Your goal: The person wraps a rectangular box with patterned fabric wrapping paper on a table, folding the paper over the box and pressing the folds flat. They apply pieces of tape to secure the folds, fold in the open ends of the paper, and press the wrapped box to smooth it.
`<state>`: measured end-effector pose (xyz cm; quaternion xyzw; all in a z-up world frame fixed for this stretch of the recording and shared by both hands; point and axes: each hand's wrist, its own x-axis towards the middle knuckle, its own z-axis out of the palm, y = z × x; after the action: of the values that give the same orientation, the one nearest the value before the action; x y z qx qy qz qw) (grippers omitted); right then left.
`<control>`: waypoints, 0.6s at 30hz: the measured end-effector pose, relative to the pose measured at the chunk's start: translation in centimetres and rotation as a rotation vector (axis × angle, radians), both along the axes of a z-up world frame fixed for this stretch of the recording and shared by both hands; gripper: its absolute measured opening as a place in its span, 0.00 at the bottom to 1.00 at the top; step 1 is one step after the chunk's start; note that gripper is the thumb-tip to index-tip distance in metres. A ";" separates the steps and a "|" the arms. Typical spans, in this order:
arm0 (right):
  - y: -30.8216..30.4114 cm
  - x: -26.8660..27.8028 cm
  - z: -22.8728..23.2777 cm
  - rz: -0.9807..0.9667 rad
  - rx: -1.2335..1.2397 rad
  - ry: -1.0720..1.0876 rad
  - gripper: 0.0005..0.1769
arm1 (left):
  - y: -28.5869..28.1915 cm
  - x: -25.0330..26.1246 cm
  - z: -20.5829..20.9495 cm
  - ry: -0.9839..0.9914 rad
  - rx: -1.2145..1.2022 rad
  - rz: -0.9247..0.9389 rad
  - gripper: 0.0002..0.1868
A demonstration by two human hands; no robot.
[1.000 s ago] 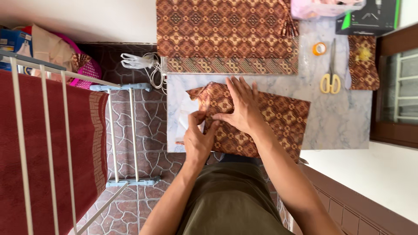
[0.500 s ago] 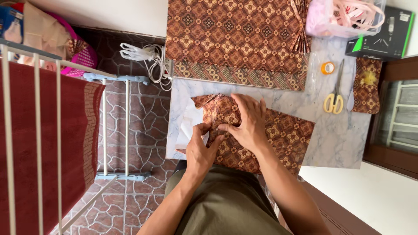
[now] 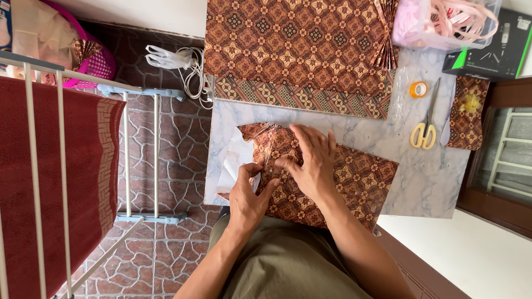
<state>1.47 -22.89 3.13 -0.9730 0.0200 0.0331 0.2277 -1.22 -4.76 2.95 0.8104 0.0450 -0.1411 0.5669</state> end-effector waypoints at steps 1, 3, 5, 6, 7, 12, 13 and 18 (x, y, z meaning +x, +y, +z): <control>0.0 0.0 -0.1 0.007 -0.021 0.021 0.49 | 0.0 -0.1 0.0 0.001 0.004 -0.002 0.28; -0.3 0.1 -0.1 0.018 -0.063 0.058 0.45 | 0.0 -0.1 -0.1 0.000 0.011 -0.009 0.28; -0.6 0.2 0.1 0.061 -0.033 0.059 0.47 | 0.0 0.0 -0.1 -0.032 0.006 -0.004 0.28; -0.8 0.2 0.2 0.082 -0.020 0.061 0.49 | 0.0 -0.2 -0.1 -0.046 0.002 -0.002 0.28; -1.0 0.2 0.3 0.090 -0.003 0.079 0.52 | 0.0 -0.2 -0.2 -0.052 0.006 -0.008 0.27; -0.9 0.4 0.7 0.085 0.025 0.143 0.63 | 0.0 -0.4 -0.3 -0.041 0.015 -0.020 0.26; -0.8 0.4 0.8 0.089 0.019 0.148 0.63 | 0.1 -0.4 -0.2 -0.077 0.005 -0.029 0.25; -0.6 0.6 1.1 0.065 0.010 0.155 0.61 | 0.2 -0.2 -0.2 -0.173 0.013 -0.061 0.23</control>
<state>2.07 -23.48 4.18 -0.9664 0.0057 0.1157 0.2293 -1.43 -4.60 2.77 0.8241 -0.0278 -0.0873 0.5590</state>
